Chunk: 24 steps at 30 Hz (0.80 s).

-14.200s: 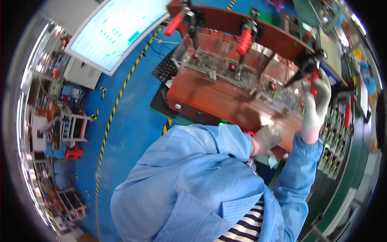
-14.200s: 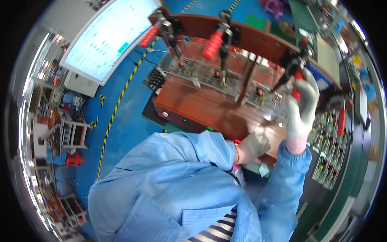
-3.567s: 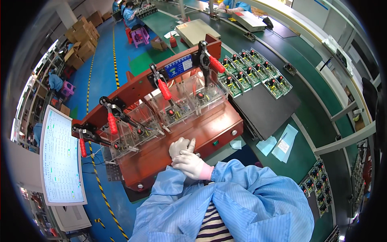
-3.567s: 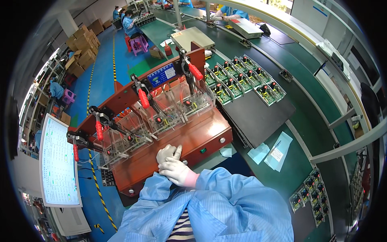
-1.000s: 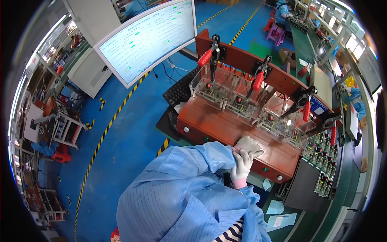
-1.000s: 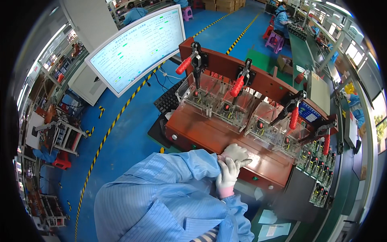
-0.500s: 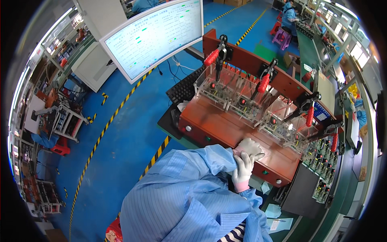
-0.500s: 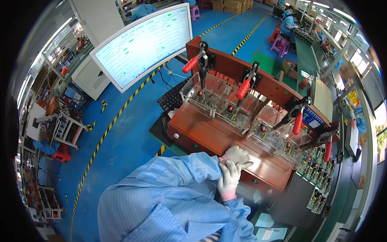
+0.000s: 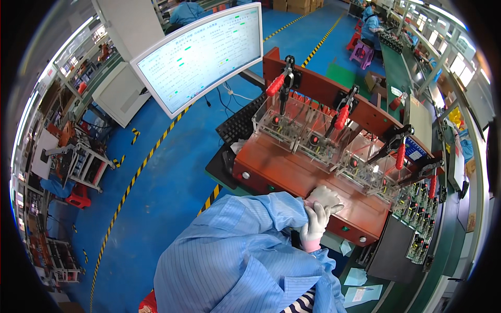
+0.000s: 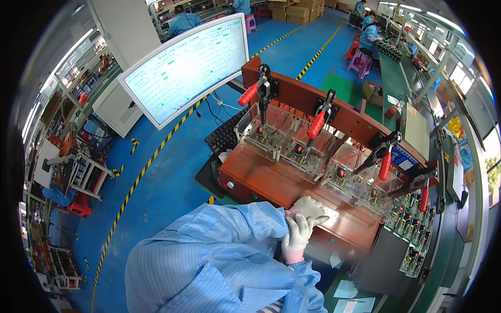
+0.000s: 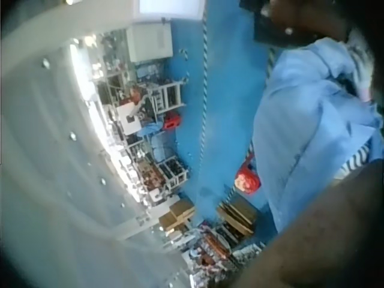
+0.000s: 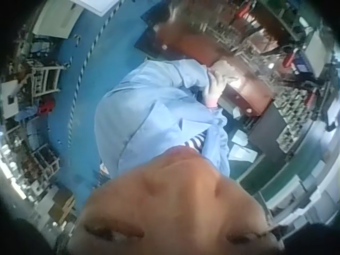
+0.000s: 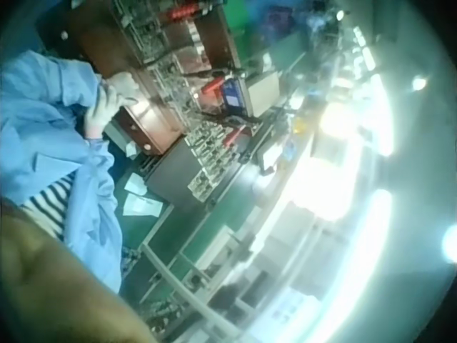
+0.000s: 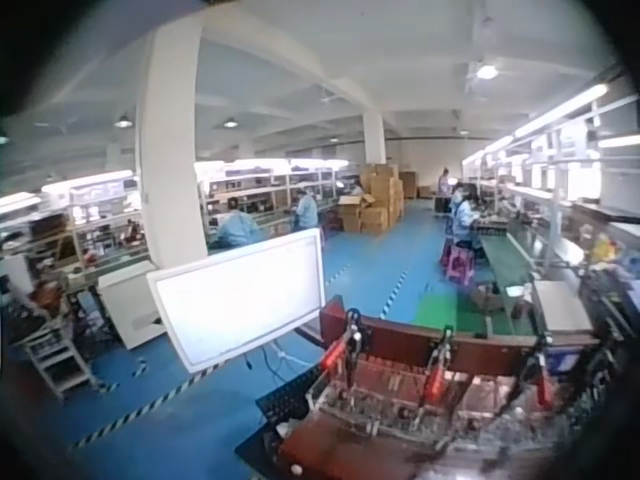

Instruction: The person removes tested circuit boards from a testing machine fixture, places them on a tray, loads new circuit boards into the fixture, and presses buttons on the machine to start the test.

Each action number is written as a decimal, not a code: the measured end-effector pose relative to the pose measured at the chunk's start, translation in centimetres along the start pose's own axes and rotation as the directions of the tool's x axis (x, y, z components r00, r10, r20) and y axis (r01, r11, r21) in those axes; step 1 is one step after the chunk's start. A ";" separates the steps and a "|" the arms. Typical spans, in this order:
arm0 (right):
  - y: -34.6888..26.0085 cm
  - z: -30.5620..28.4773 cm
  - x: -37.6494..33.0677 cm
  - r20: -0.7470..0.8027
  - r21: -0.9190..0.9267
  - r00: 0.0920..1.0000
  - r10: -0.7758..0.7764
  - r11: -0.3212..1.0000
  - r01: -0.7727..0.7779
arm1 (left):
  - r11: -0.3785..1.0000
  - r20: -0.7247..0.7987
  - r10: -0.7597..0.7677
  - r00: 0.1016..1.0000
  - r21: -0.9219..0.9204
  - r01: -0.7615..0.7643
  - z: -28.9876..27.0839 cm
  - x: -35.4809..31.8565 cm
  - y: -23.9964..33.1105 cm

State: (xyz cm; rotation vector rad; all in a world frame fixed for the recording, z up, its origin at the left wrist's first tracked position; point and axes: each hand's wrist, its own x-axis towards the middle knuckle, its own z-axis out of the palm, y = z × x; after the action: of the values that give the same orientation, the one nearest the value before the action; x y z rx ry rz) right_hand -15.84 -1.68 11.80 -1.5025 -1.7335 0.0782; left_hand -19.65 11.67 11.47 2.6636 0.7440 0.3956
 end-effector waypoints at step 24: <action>0.3 -0.8 0.3 0.016 0.023 0.998 -0.063 0.998 0.062 | 0.998 0.049 -0.057 0.997 0.039 0.055 0.6 0.4 -0.1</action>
State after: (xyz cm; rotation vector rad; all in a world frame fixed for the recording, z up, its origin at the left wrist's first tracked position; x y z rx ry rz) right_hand -15.07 -1.69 12.29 -1.4344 -1.7856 0.0774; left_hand -19.18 11.81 10.91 2.6703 0.8160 0.3020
